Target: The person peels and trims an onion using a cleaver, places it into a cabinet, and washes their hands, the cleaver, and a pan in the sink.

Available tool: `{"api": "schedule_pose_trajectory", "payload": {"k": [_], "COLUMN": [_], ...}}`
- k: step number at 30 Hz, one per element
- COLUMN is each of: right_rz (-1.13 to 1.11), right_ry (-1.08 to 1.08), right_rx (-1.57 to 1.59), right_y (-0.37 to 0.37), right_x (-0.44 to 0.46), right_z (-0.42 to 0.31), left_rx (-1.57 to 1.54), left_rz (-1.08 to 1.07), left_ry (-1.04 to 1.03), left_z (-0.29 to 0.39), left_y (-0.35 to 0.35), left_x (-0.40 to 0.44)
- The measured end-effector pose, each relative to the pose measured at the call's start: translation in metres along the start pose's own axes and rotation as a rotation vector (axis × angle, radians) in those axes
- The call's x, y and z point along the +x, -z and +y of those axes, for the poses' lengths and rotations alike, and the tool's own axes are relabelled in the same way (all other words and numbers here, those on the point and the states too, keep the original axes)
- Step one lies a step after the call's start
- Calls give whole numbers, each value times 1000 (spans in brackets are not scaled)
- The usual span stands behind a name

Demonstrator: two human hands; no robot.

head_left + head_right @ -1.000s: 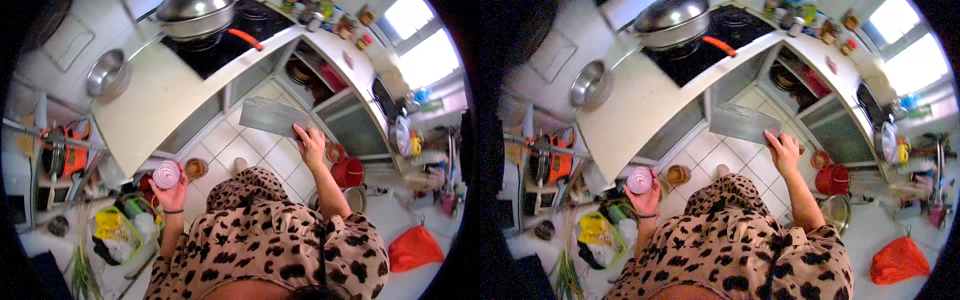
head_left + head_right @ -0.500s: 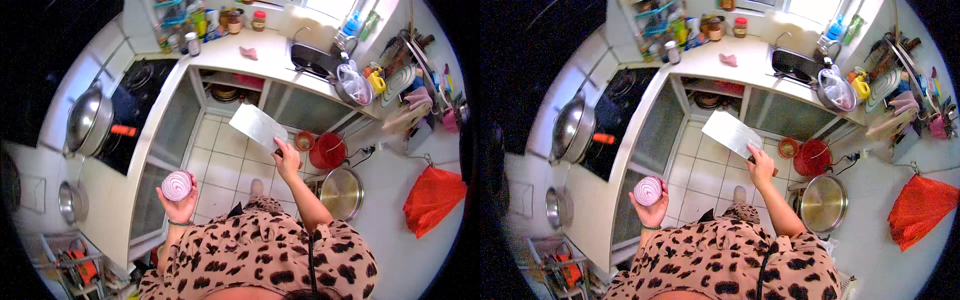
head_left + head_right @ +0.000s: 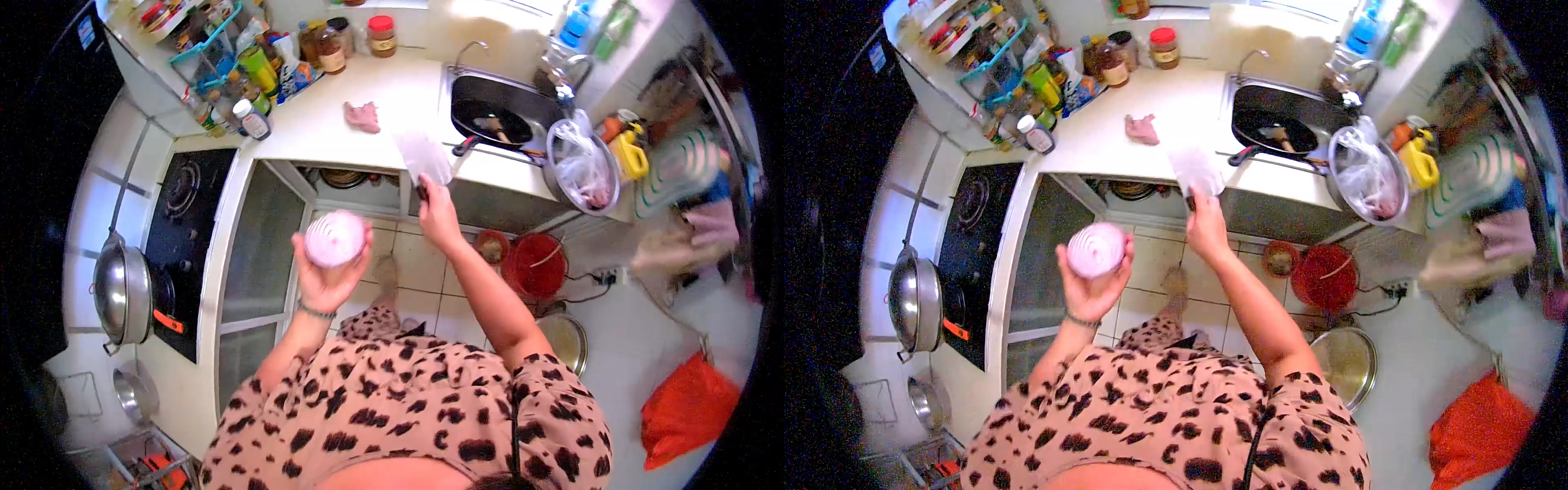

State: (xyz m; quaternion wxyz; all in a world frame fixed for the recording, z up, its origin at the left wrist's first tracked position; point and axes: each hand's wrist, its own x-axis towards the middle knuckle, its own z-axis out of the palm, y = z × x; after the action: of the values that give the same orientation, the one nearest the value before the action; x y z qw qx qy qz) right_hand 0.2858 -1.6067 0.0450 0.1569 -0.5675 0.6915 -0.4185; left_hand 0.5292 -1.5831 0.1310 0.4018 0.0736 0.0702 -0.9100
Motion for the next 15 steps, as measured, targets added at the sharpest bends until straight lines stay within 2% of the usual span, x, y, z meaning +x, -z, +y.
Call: {"api": "schedule_pose_trajectory", "payload": {"k": [2, 3, 6, 10, 12, 15], "right_rz": [67, -46, -53, -217, -113, -144], "right_ry": [57, -147, -241, -456, -325, -371], "right_rx": [-26, -89, -233, -265, -312, -330], "right_y": [-35, -39, -66, -85, -88, -80], "right_x": [43, 62, 103, 142, 146, 154], "right_z": [21, 14, 40, 85, 101, 100], "left_rx": [28, 10, 132, 128, 162, 90], "left_rz": [-74, -103, -218, -213, -160, -102], "left_ry": [13, 27, 13, 1, -26, -36], "left_z": [9, 18, 43, 75, 87, 97], "left_y": [-16, -22, -30, -27, -37, -37], "left_x": [50, 76, 141, 198, 217, 239]}}
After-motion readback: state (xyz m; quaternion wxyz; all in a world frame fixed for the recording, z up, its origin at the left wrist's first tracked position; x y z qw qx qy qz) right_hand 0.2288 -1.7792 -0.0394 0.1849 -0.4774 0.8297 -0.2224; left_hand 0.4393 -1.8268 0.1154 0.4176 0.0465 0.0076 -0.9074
